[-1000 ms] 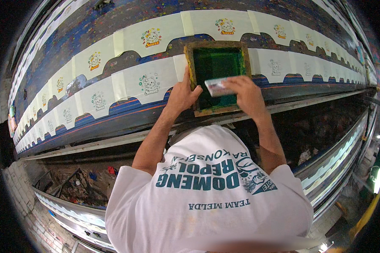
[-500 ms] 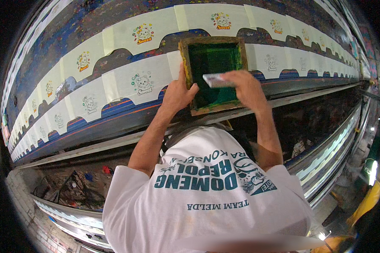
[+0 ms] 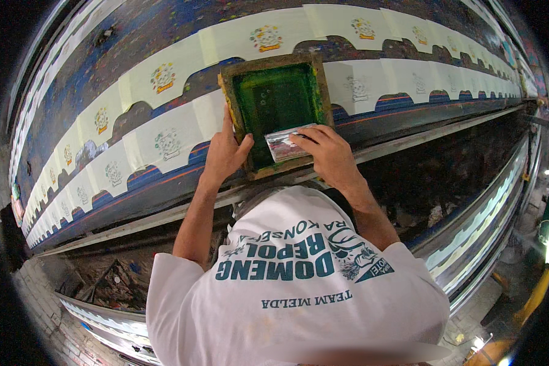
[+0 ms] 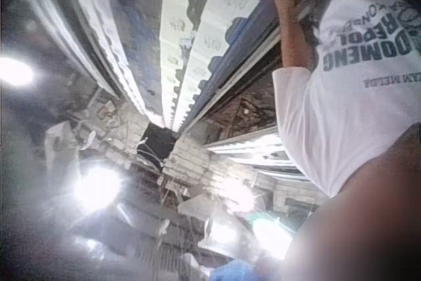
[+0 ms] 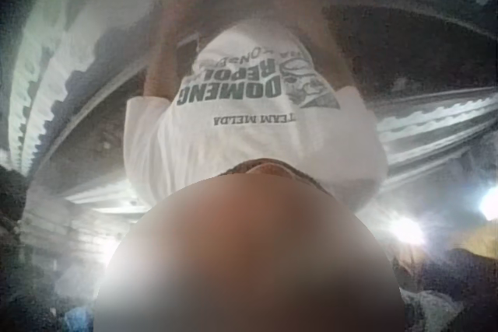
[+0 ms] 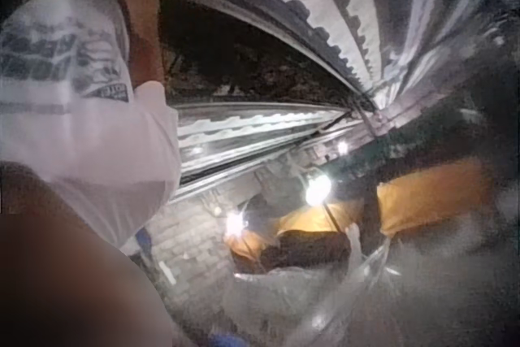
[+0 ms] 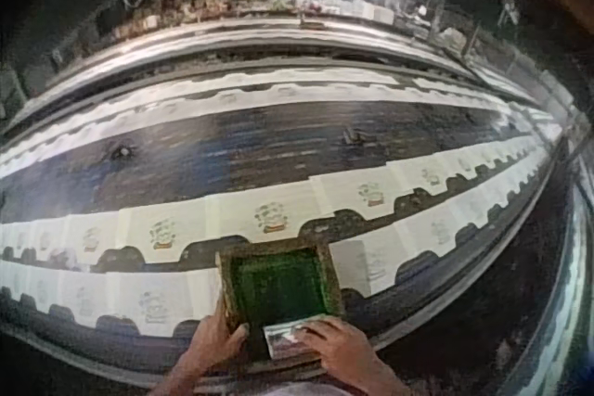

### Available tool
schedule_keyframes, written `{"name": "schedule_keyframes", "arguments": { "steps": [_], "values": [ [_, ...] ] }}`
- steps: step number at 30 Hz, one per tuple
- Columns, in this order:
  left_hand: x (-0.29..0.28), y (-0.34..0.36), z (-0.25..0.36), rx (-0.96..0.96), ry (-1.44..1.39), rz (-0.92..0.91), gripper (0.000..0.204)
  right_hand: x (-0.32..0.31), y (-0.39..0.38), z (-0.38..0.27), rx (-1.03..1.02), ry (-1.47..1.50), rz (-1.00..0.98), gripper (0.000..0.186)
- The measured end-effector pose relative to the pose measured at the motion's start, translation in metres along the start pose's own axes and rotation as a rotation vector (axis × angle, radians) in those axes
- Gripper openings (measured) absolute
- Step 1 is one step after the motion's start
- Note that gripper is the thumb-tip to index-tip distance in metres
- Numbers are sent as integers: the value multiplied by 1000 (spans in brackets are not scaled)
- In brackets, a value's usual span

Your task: The person holds a screen printing frame over a conveyor of folded t-shirts and repeatedly uses a squeegee to pull green ink across the screen, depositing ink onto each shirt as it passes underneath. The shirts move continuously along the line while the person maintains steady pressure and motion with the squeegee.

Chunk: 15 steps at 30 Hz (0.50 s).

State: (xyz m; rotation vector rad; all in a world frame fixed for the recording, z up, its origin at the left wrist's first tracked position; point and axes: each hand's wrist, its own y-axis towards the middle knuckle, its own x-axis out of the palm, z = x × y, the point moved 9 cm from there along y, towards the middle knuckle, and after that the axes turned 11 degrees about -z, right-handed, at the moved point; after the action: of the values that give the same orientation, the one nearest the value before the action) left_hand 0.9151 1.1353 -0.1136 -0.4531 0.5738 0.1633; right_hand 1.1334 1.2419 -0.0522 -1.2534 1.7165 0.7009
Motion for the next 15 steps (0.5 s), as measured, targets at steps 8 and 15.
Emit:
{"name": "schedule_keyframes", "arguments": {
  "steps": [8,15],
  "values": [
    [98,83,88,50,23,15,106,-54,-57,128,57,27,4,54],
    [134,115,108,-79,56,-18,105,-71,-79,178,29,45,2,54]
  ]
}}
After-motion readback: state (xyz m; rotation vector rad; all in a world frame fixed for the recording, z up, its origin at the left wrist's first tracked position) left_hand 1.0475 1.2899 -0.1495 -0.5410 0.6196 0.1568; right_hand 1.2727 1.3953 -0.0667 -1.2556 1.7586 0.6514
